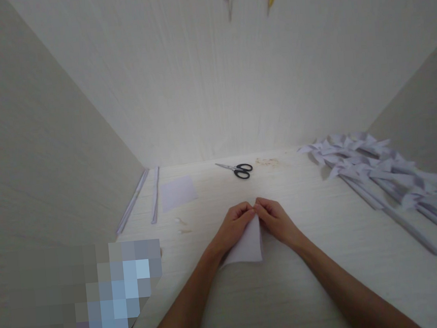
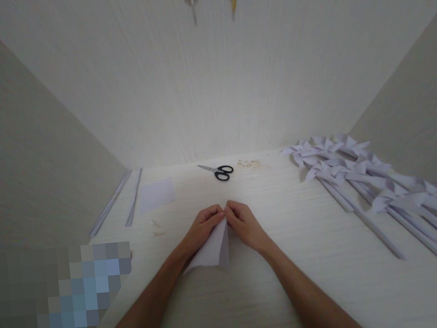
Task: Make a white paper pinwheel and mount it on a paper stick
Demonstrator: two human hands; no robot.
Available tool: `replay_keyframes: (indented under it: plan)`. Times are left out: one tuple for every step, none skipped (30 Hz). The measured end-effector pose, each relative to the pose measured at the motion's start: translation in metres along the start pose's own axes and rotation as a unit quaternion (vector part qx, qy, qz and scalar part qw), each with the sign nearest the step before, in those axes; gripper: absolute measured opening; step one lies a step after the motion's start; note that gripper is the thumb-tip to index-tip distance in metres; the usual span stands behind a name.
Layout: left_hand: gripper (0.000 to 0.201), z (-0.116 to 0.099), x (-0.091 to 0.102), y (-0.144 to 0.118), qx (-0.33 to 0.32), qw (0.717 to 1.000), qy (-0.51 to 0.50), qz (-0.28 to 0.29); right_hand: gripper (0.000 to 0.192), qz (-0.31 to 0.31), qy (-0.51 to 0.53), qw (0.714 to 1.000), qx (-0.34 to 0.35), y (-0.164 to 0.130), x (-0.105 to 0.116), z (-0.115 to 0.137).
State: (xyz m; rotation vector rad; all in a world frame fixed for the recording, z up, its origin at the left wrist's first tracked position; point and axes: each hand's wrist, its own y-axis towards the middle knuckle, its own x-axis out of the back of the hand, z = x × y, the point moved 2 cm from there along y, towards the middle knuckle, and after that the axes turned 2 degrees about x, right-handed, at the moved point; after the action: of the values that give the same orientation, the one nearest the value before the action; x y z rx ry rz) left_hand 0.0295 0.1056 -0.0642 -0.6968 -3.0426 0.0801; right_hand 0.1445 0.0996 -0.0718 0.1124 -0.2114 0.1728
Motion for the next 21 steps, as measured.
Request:
replay_keyframes:
  plan:
    - [0.021,-0.0001,0.0001,-0.0001,0.004,1.0,-0.002,0.005,0.028,-0.003,0.002,1.0,0.0,-0.0003,0.0005,-0.0006]
    - [0.021,-0.0002,0.0001,-0.0004,0.009,1.0,-0.005,0.012,0.028,-0.006,0.013,1.0,-0.003,-0.0004,0.0008,-0.001]
    - [0.021,0.0,-0.0001,-0.0008,0.016,1.0,-0.007,0.019,0.028,-0.01,0.029,0.999,-0.008,-0.0003,0.0011,-0.0013]
    - [0.022,0.0002,-0.0003,-0.0014,0.022,0.999,-0.01,0.025,0.028,-0.016,0.048,0.999,-0.016,0.0,0.0014,-0.0015]
    - [0.022,0.0005,-0.0005,-0.002,0.027,0.999,-0.013,0.028,0.028,-0.023,0.068,0.997,-0.023,0.0006,0.0016,-0.0018]
    - [0.022,0.0008,-0.0007,-0.0026,0.03,0.999,-0.017,0.028,0.028,-0.03,0.089,0.995,-0.03,0.0014,0.0018,-0.0023]
    - [0.021,0.0009,-0.0008,-0.0031,0.029,0.999,-0.019,0.023,0.028,-0.038,0.111,0.992,-0.038,0.0025,0.002,-0.003]
    - [0.021,0.001,-0.0009,-0.0036,0.026,0.999,-0.02,0.014,0.029,-0.046,0.135,0.989,-0.045,0.0036,0.0023,-0.004]
    - [0.022,0.0009,-0.001,-0.0039,0.024,0.999,-0.021,0.005,0.029,-0.054,0.161,0.984,-0.05,0.0047,0.0026,-0.0052]
    - [0.022,0.0008,-0.0012,-0.0041,0.024,1.0,-0.02,-0.001,0.03,-0.061,0.186,0.979,-0.053,0.0056,0.0029,-0.0063]
    - [0.022,0.0006,-0.0016,-0.0042,0.025,0.999,-0.019,-0.006,0.031,-0.064,0.206,0.975,-0.054,0.0063,0.0031,-0.0072]
    - [0.022,0.0003,-0.002,-0.0041,0.027,0.999,-0.017,-0.009,0.031,-0.063,0.217,0.973,-0.053,0.0067,0.0031,-0.0077]
    - [0.022,0.0,-0.0025,-0.0039,0.028,0.999,-0.013,-0.012,0.031,-0.057,0.218,0.973,-0.049,0.0068,0.0029,-0.0077]
    - [0.022,-0.0004,-0.003,-0.0036,0.026,1.0,-0.008,-0.014,0.03,-0.049,0.206,0.976,-0.045,0.0067,0.0026,-0.0073]
    - [0.023,-0.0008,-0.0036,-0.0033,0.021,1.0,0.0,-0.015,0.03,-0.039,0.184,0.981,-0.04,0.0063,0.0022,-0.0066]
    - [0.023,-0.0011,-0.0042,-0.003,0.012,1.0,0.009,-0.016,0.029,-0.031,0.156,0.987,-0.033,0.0058,0.0018,-0.0056]
    - [0.023,-0.0013,-0.0049,-0.0026,0.003,1.0,0.017,-0.015,0.029,-0.025,0.126,0.991,-0.024,0.0054,0.0015,-0.0045]
    - [0.024,-0.0012,-0.0055,-0.0024,-0.004,1.0,0.023,-0.012,0.028,-0.023,0.098,0.995,-0.014,0.005,0.0014,-0.0034]
    - [0.024,-0.0008,-0.006,-0.0021,-0.009,1.0,0.027,-0.009,0.028,-0.024,0.077,0.997,-0.004,0.0047,0.0014,-0.0025]
    - [0.024,-0.0002,-0.0063,-0.0019,-0.013,0.999,0.031,-0.008,0.028,-0.026,0.063,0.998,0.005,0.0046,0.0015,-0.0019]
    - [0.024,0.0005,-0.0062,-0.0017,-0.015,0.999,0.035,-0.008,0.028,-0.031,0.055,0.998,0.012,0.0045,0.0019,-0.0014]
